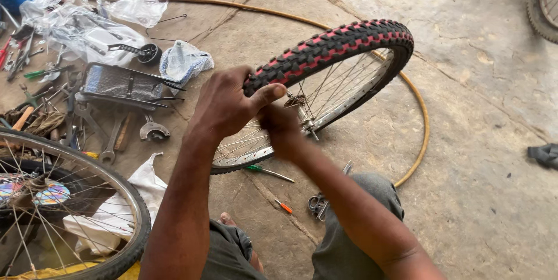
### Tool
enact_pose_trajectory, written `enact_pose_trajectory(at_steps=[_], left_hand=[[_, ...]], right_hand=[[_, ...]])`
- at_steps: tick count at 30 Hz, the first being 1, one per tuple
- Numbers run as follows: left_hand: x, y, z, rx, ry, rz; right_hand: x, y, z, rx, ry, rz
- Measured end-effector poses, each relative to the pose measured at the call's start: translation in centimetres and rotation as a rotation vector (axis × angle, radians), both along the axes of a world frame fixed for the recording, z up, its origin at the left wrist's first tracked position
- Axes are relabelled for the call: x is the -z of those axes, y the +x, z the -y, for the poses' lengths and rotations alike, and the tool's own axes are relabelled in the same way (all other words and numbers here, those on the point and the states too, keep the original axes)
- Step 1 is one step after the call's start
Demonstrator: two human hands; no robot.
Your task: The person sits on the floor and works on a bicycle wheel, using a screwdriver to pry the tire bead off the rim. They remove the tire, inspect the inner tube, and then use the screwdriver to push the tire bead back onto the rim.
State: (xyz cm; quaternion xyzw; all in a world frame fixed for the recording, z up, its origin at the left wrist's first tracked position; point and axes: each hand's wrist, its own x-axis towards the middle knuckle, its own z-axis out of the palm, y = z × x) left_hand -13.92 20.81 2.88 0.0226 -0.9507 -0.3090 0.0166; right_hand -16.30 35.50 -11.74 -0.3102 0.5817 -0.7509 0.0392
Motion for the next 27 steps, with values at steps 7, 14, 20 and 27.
enact_pose_trajectory(at_steps=[7, 14, 20, 27], left_hand=[[0.2, -2.0, 0.4, 0.048, -0.032, 0.082], [1.5, -0.5, -3.6, -0.242, -0.469, -0.424], [2.1, -2.5, -0.7, 0.019, 0.055, -0.186], [4.1, -3.0, -1.9, -0.167, -0.209, -0.46]], right_hand=[[0.1, 3.8, 3.8, 0.135, 0.536, -0.301], [1.9, 2.6, 4.3, 0.184, 0.39, -0.476], [2.0, 3.1, 2.7, 0.18, 0.365, -0.5], [3.3, 2.7, 4.5, 0.092, 0.475, -0.552]])
